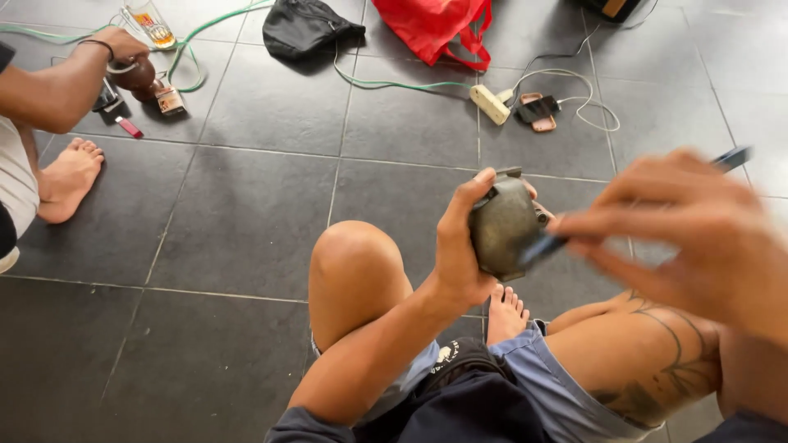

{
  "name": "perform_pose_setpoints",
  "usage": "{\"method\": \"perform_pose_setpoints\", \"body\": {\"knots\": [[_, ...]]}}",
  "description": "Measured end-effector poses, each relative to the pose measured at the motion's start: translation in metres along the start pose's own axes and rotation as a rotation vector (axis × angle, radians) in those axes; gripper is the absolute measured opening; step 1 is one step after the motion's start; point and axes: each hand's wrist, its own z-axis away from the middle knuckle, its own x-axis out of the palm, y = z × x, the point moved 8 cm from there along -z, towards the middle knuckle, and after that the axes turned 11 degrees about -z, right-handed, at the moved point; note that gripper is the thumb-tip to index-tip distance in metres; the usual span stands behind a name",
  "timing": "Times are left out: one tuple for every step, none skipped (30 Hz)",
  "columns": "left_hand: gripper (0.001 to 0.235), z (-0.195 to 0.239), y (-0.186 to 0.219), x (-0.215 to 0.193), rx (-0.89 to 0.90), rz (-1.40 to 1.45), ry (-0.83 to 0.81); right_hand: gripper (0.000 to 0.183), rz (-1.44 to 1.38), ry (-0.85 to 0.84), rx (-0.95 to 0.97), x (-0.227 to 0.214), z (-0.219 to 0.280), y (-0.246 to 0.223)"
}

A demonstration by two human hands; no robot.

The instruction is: The person sits on the floor and uses a small brush to scrub the exterior and interior surfaces of a dark metal part. They rotate the object to access different areas and continue scrubbing until the end of the clip.

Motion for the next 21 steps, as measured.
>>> {"method": "perform_pose_setpoints", "body": {"knots": [[0.044, 0.001, 0.0, -0.001, -0.011, 0.008, 0.01, 0.02, -0.01, -0.009, 0.01, 0.002, 0.002, -0.001], [0.044, 0.001, 0.002, 0.0, 0.0, 0.038, -0.02, 0.02, -0.023, -0.029, -0.001, 0.004, 0.003, -0.003], [0.044, -0.003, 0.007, 0.003, 0.008, 0.062, -0.055, 0.02, -0.032, -0.041, -0.01, 0.006, 0.002, -0.002], [0.044, 0.002, 0.002, 0.001, -0.005, 0.063, -0.049, 0.02, -0.039, -0.043, 0.003, 0.007, 0.004, -0.003], [0.042, 0.0, 0.006, 0.0, 0.043, 0.065, -0.02, 0.019, -0.023, -0.007, 0.012, 0.001, 0.0, -0.001], [0.041, -0.001, 0.01, -0.002, 0.092, 0.069, 0.009, 0.019, -0.008, 0.028, 0.021, -0.003, -0.003, 0.0], [0.041, 0.0, 0.01, -0.002, 0.085, 0.076, 0.015, 0.019, -0.013, 0.02, 0.028, -0.002, -0.001, -0.003], [0.04, -0.001, 0.012, 0.002, 0.1, 0.111, -0.036, 0.019, 0.006, -0.042, -0.033, 0.004, 0.0, -0.01], [0.04, -0.004, 0.016, 0.004, 0.101, 0.143, -0.074, 0.021, 0.011, -0.103, -0.079, 0.011, -0.001, -0.013], [0.04, 0.003, 0.007, 0.003, 0.08, 0.148, -0.055, 0.021, -0.008, -0.111, -0.059, 0.008, 0.003, -0.014], [0.042, 0.001, 0.004, 0.0, 0.02, 0.109, -0.012, 0.022, -0.002, -0.056, -0.002, 0.0, -0.002, -0.005], [0.045, 0.001, 0.0, -0.003, -0.038, 0.069, 0.032, 0.024, 0.002, 0.0, 0.054, -0.008, -0.005, 0.001], [0.045, 0.003, 0.001, -0.001, -0.035, 0.071, 0.041, 0.024, -0.006, -0.003, 0.051, -0.004, -0.008, -0.008], [0.043, 0.002, 0.005, 0.003, 0.007, 0.078, 0.0, 0.018, -0.032, -0.038, -0.023, 0.003, -0.011, -0.021], [0.041, 0.0, 0.007, 0.01, 0.033, 0.086, -0.041, 0.013, -0.059, -0.073, -0.08, 0.008, -0.012, -0.032], [0.041, 0.003, 0.0, 0.008, 0.019, 0.089, -0.033, 0.013, -0.069, -0.077, -0.067, 0.007, -0.007, -0.025], [0.043, 0.002, -0.004, 0.003, -0.023, 0.036, 0.009, 0.019, -0.096, -0.029, 0.027, 0.002, -0.006, -0.009], [0.046, 0.003, -0.008, -0.002, -0.064, -0.017, 0.052, 0.025, -0.126, 0.019, 0.12, -0.002, -0.005, 0.005], [0.046, 0.003, -0.007, -0.001, -0.061, -0.016, 0.051, 0.025, -0.124, 0.018, 0.117, -0.001, -0.004, 0.004], [0.044, 0.003, -0.01, -0.004, -0.105, -0.044, 0.091, 0.023, -0.09, 0.031, 0.061, -0.001, -0.003, 0.0], [0.043, 0.003, -0.014, -0.008, -0.15, -0.073, 0.129, 0.022, -0.054, 0.046, 0.005, 0.0, -0.001, -0.003]]}}
